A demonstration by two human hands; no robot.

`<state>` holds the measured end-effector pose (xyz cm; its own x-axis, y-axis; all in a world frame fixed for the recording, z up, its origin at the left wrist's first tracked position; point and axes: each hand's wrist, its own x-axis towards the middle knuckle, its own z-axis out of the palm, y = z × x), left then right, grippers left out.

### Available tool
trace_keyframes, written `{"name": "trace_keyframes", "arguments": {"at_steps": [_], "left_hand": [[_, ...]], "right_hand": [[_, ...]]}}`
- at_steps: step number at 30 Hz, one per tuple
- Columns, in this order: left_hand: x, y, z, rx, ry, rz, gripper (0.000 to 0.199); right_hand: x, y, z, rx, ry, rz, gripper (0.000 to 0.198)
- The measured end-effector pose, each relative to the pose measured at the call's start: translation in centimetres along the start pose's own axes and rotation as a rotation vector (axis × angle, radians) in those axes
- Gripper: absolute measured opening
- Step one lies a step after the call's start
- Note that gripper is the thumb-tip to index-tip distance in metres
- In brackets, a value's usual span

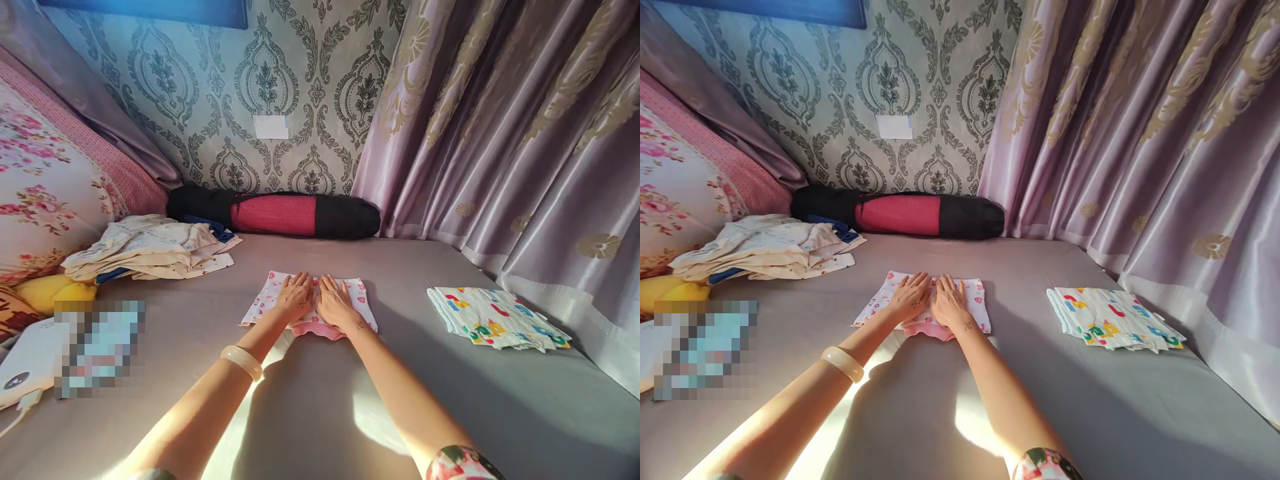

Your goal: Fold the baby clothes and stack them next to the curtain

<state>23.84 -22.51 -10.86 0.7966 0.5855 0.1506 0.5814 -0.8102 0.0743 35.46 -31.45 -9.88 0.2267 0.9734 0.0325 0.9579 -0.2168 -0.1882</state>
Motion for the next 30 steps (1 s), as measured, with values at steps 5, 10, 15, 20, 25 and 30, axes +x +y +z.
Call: {"name": "trace_keyframes", "arguments": {"at_steps": [5, 10, 15, 20, 25, 30], "left_hand": [[-0.1, -0.4, 0.8, 0.03, -0.039, 0.011, 0.049], [-0.2, -0.3, 1.0, 0.031, -0.052, 0.011, 0.051], [-0.1, -0.5, 0.6, 0.014, -0.061, 0.006, 0.049], [-0.8, -2.2, 0.1, 0.047, -0.023, -0.108, 0.052], [-1.7, -4.0, 0.5, 0.034, -0.038, -0.169, 0.054], [-1.8, -4.2, 1.2, 0.006, -0.039, -0.175, 0.058]], "right_hand": [[0.3, -0.2, 0.6, 0.019, -0.041, -0.007, 0.059], [0.2, -0.2, 0.8, 0.021, -0.025, -0.005, 0.059], [0.3, -0.1, 0.6, 0.037, -0.033, 0.0, 0.059], [-0.1, 0.7, -0.1, 0.023, 0.009, 0.093, 0.057], [-0.8, 1.6, 0.4, -0.01, 0.017, 0.087, 0.054], [-0.8, 1.7, 1.3, -0.026, 0.052, 0.095, 0.053]]}}
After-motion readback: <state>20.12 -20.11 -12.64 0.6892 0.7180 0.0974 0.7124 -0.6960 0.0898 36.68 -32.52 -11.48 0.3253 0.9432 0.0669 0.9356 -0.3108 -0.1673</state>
